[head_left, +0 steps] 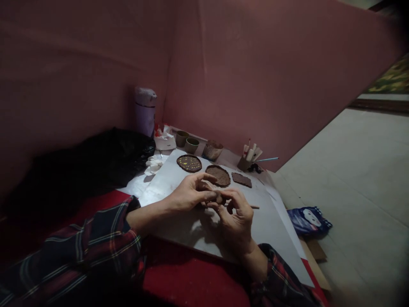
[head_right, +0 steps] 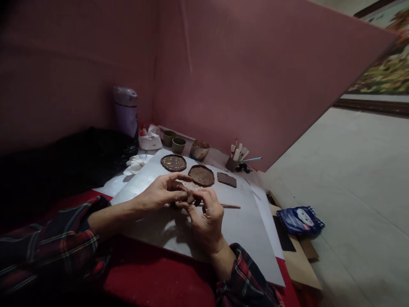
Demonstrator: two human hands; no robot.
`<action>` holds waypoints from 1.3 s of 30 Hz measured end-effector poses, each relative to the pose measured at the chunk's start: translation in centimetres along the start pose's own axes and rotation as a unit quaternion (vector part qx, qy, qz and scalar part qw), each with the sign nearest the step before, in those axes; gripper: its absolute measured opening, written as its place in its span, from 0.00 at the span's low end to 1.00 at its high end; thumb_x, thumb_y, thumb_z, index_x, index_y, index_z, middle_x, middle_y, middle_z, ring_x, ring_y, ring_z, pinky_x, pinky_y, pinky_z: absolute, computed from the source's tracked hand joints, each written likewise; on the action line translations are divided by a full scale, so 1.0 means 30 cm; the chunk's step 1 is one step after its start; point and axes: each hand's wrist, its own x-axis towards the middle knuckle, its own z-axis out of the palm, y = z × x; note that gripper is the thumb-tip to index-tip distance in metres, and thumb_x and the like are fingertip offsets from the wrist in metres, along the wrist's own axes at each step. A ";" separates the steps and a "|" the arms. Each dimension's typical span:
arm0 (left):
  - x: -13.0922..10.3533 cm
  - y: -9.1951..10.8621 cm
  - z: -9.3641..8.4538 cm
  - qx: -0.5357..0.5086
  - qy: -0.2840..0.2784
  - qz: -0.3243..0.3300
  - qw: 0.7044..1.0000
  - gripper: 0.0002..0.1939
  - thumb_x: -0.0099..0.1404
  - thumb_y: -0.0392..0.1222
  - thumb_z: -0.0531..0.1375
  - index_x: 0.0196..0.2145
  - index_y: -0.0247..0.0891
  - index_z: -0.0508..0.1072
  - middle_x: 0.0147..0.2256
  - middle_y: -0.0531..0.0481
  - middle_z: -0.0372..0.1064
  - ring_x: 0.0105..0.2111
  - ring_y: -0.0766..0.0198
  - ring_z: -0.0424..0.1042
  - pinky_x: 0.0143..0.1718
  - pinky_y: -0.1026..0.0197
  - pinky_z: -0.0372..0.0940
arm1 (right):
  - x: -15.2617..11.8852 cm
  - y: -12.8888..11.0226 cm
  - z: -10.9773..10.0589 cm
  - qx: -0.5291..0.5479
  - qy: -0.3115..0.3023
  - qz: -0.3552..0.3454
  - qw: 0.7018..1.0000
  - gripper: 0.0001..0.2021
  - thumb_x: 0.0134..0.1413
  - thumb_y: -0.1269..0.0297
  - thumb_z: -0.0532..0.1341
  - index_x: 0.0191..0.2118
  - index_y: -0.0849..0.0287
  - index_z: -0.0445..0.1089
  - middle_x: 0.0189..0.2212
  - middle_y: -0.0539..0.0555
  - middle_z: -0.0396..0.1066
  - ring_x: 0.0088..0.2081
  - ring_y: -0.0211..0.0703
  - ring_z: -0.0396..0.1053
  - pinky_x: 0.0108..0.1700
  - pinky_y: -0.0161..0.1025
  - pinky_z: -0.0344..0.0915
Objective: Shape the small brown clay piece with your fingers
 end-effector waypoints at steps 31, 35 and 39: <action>-0.008 0.010 -0.009 -0.020 -0.051 -0.018 0.998 0.27 0.51 0.41 0.70 0.46 0.31 0.66 0.27 0.52 0.71 0.25 0.70 0.67 0.27 0.66 0.59 | 0.002 0.004 0.004 0.000 -0.070 -0.030 0.997 0.19 0.57 0.59 0.64 0.53 0.56 0.65 0.44 0.57 0.71 0.42 0.44 0.72 0.43 0.43 0.73; -0.003 0.000 -0.008 -0.015 -0.049 -0.011 0.999 0.26 0.50 0.40 0.71 0.44 0.32 0.66 0.29 0.51 0.71 0.26 0.69 0.68 0.27 0.66 0.60 | 0.005 -0.001 0.007 0.019 -0.079 -0.038 0.996 0.12 0.58 0.63 0.64 0.48 0.54 0.70 0.43 0.56 0.72 0.43 0.43 0.73 0.41 0.39 0.73; -0.003 0.003 -0.001 -0.028 -0.053 -0.013 0.998 0.28 0.51 0.43 0.71 0.46 0.33 0.66 0.30 0.48 0.73 0.28 0.67 0.70 0.29 0.65 0.60 | -0.001 0.004 0.004 0.018 -0.041 -0.028 0.999 0.10 0.55 0.62 0.66 0.43 0.55 0.70 0.41 0.54 0.72 0.40 0.42 0.73 0.37 0.39 0.72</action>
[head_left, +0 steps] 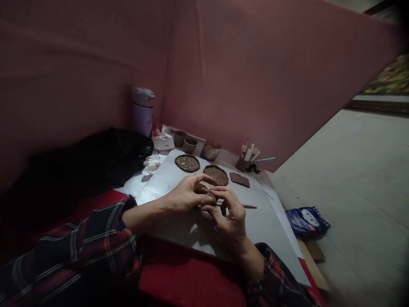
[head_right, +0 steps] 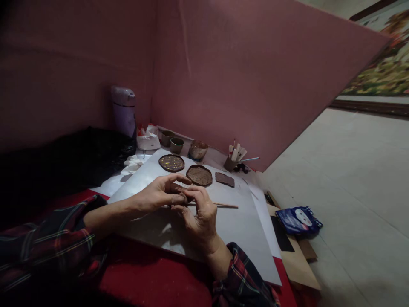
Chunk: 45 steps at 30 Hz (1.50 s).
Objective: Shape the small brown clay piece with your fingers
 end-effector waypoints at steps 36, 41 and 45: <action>-0.007 0.011 -0.015 0.052 0.029 0.021 0.998 0.28 0.52 0.48 0.71 0.45 0.32 0.67 0.27 0.51 0.72 0.23 0.69 0.67 0.25 0.66 0.59 | -0.008 0.015 -0.011 0.015 -0.036 -0.016 0.999 0.19 0.64 0.63 0.57 0.59 0.56 0.63 0.48 0.58 0.70 0.46 0.44 0.72 0.37 0.38 0.70; -0.001 0.008 -0.015 0.044 0.014 0.018 0.999 0.30 0.53 0.50 0.70 0.48 0.31 0.67 0.28 0.49 0.73 0.24 0.69 0.68 0.27 0.65 0.60 | -0.003 0.004 -0.009 0.011 -0.004 -0.028 1.000 0.10 0.59 0.68 0.62 0.47 0.55 0.68 0.45 0.56 0.70 0.45 0.42 0.72 0.38 0.37 0.70; -0.005 0.022 -0.005 0.032 0.012 -0.002 0.999 0.32 0.52 0.48 0.71 0.49 0.31 0.66 0.32 0.46 0.75 0.29 0.65 0.72 0.29 0.64 0.62 | -0.004 -0.002 -0.006 0.004 0.021 -0.030 0.999 0.12 0.56 0.67 0.66 0.45 0.55 0.68 0.45 0.56 0.70 0.44 0.43 0.71 0.39 0.39 0.71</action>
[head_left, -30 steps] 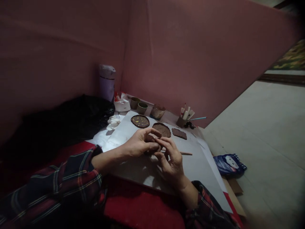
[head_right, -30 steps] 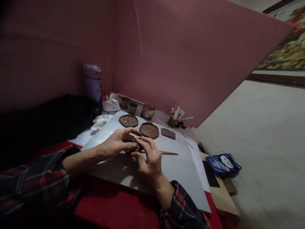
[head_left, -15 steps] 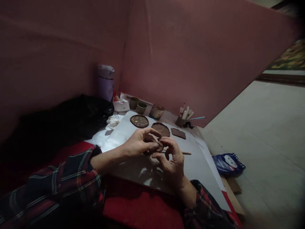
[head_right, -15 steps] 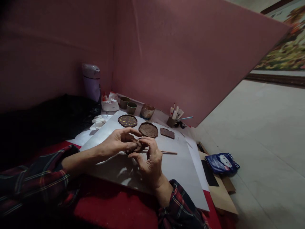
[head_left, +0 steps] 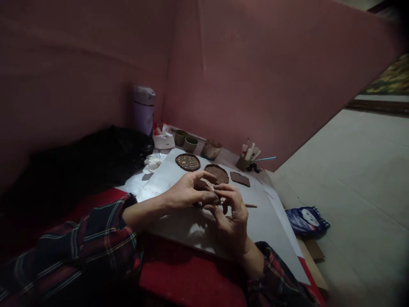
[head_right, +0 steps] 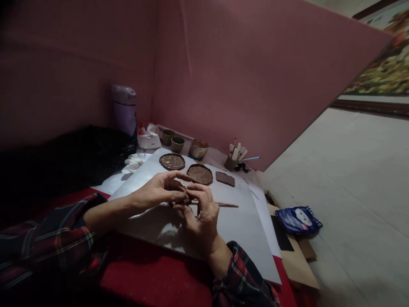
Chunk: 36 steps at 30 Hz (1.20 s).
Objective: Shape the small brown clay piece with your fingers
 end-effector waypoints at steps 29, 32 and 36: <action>0.004 -0.013 0.003 -0.034 -0.004 0.024 0.999 0.26 0.50 0.40 0.70 0.44 0.33 0.66 0.28 0.51 0.73 0.27 0.67 0.71 0.30 0.64 0.62 | 0.006 0.007 -0.003 0.007 -0.065 0.013 0.998 0.14 0.60 0.65 0.61 0.52 0.54 0.68 0.46 0.58 0.71 0.44 0.44 0.72 0.35 0.38 0.71; 0.001 -0.011 0.009 -0.021 0.017 0.013 1.000 0.27 0.51 0.43 0.71 0.46 0.33 0.67 0.29 0.50 0.74 0.27 0.66 0.72 0.30 0.63 0.62 | 0.009 -0.001 -0.005 0.005 -0.032 0.016 0.999 0.10 0.58 0.66 0.64 0.46 0.54 0.69 0.43 0.56 0.72 0.43 0.44 0.72 0.35 0.38 0.71; -0.004 -0.007 0.011 0.002 0.029 0.004 1.000 0.28 0.53 0.47 0.70 0.48 0.32 0.67 0.30 0.48 0.74 0.26 0.66 0.70 0.28 0.64 0.60 | 0.009 -0.001 -0.005 0.009 -0.005 0.024 1.000 0.10 0.56 0.65 0.66 0.44 0.55 0.69 0.42 0.55 0.72 0.40 0.43 0.73 0.35 0.39 0.72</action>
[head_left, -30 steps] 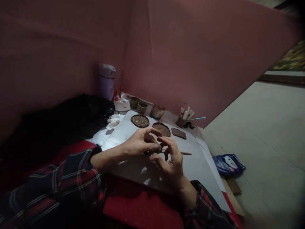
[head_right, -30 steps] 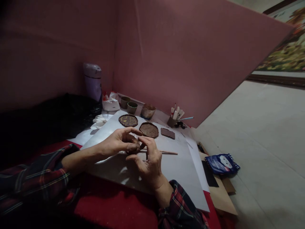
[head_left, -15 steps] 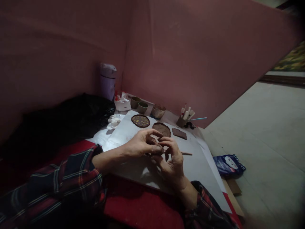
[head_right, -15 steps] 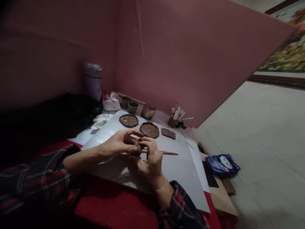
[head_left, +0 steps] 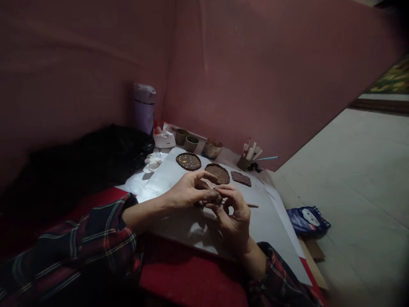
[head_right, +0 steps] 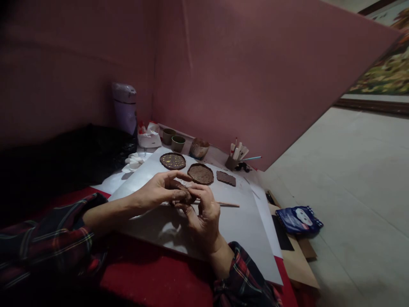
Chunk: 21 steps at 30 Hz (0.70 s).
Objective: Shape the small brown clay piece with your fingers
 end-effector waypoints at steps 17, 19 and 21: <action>-0.002 0.008 -0.005 0.016 0.012 0.011 1.000 0.27 0.56 0.48 0.69 0.47 0.31 0.68 0.29 0.48 0.74 0.25 0.69 0.68 0.27 0.65 0.59 | 0.001 0.004 0.003 0.010 -0.018 0.015 1.000 0.11 0.56 0.65 0.66 0.45 0.54 0.70 0.44 0.56 0.71 0.41 0.43 0.72 0.35 0.39 0.72; -0.002 0.006 -0.007 0.012 0.007 -0.001 1.000 0.28 0.55 0.48 0.69 0.49 0.32 0.68 0.31 0.47 0.75 0.28 0.65 0.71 0.29 0.64 0.60 | -0.002 0.004 0.007 0.020 -0.010 0.014 1.000 0.11 0.54 0.65 0.67 0.43 0.54 0.69 0.44 0.55 0.71 0.40 0.42 0.71 0.34 0.38 0.71; -0.002 0.003 -0.010 0.004 -0.012 -0.005 1.000 0.30 0.53 0.49 0.70 0.49 0.33 0.68 0.31 0.47 0.75 0.29 0.63 0.72 0.30 0.63 0.61 | -0.007 0.005 0.011 0.023 -0.017 0.015 0.999 0.12 0.53 0.64 0.67 0.43 0.54 0.68 0.43 0.55 0.70 0.38 0.40 0.71 0.33 0.36 0.70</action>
